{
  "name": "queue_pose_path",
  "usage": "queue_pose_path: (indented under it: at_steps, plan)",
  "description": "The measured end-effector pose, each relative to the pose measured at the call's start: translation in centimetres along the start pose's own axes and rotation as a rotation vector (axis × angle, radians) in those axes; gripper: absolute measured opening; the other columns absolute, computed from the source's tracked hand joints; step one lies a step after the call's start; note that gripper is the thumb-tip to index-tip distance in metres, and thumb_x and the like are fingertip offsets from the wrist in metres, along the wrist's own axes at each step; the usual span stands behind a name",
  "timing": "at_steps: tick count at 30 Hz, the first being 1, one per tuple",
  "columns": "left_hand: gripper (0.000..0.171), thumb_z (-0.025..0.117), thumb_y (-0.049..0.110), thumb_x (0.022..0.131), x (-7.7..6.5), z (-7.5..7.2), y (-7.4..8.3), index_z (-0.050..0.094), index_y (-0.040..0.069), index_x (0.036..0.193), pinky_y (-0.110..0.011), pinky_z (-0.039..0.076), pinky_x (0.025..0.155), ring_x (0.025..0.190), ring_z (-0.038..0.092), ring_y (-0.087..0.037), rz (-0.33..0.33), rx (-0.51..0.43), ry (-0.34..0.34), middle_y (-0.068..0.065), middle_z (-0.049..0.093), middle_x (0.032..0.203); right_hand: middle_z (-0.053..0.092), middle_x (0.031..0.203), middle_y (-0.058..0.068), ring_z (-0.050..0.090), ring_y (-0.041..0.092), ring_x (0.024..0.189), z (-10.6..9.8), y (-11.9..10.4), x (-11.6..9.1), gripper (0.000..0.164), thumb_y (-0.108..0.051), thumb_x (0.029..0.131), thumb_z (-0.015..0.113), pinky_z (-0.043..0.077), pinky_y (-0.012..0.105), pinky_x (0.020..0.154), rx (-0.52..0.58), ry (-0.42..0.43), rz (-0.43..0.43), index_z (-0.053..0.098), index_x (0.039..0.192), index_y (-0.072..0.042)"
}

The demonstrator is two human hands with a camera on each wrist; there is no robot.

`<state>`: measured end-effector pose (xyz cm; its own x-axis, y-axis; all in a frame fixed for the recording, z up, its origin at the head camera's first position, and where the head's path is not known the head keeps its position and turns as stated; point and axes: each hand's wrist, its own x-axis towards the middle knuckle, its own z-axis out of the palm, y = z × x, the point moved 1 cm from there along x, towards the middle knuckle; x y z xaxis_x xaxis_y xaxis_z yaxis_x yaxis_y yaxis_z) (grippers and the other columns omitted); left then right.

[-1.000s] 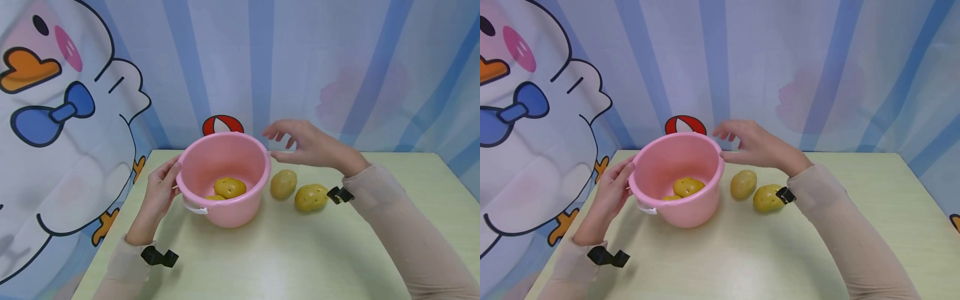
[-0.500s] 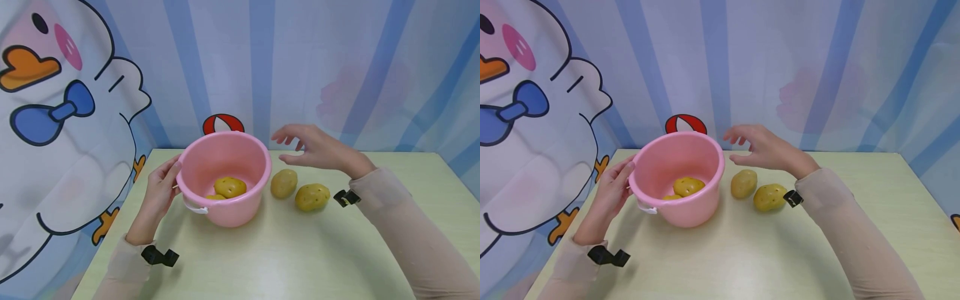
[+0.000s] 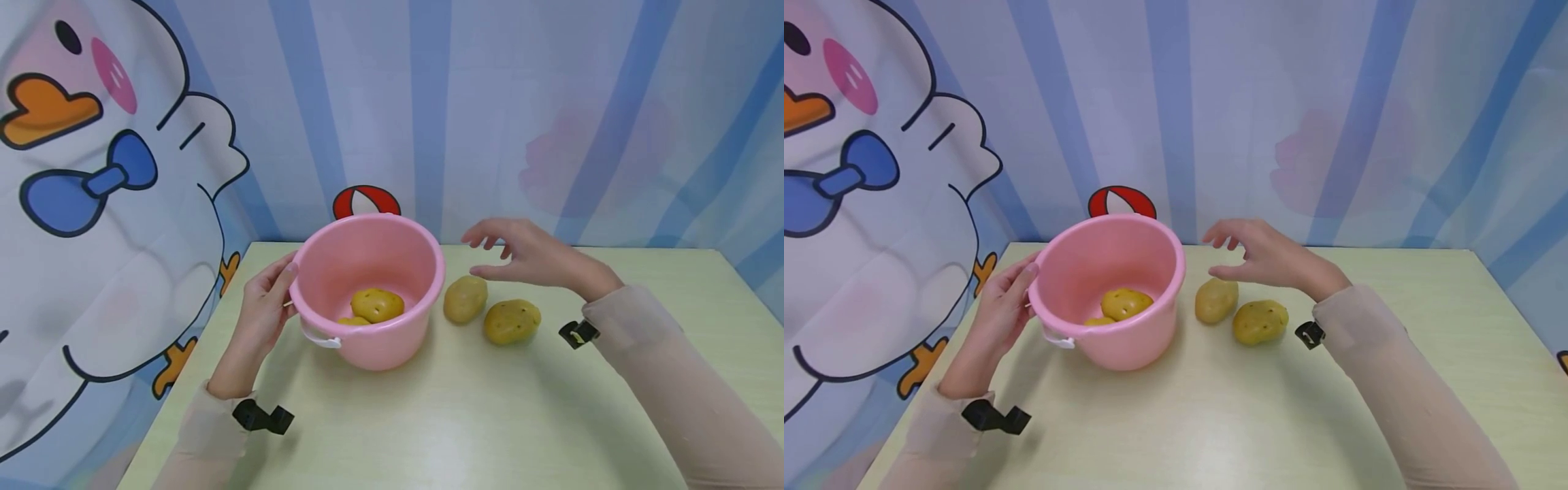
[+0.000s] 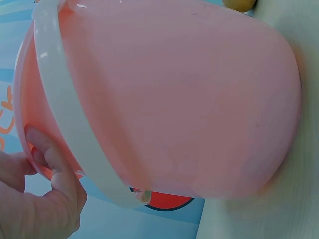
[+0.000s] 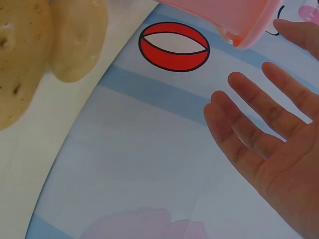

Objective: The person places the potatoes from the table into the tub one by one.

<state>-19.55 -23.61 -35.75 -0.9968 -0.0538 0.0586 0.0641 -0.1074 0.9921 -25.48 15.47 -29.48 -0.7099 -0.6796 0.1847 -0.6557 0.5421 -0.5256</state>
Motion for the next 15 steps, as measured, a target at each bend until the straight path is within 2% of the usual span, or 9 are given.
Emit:
queue_pose_path:
  at_steps: [15]
  plan:
    - [0.053,0.055,0.029,0.104,0.0,0.0,0.0,0.044,0.002,0.148,-0.014,0.052,0.063,0.077,0.061,-0.007,-0.006,0.003,0.000,-0.006,0.059,0.119,0.065,0.119,0.005,0.059,0.023,0.102,1.0,2.0,-1.4,0.044,-0.024,0.089,0.078,0.054,0.039,0.079,-0.023,-0.028,0.065,0.062,0.127,-0.007]
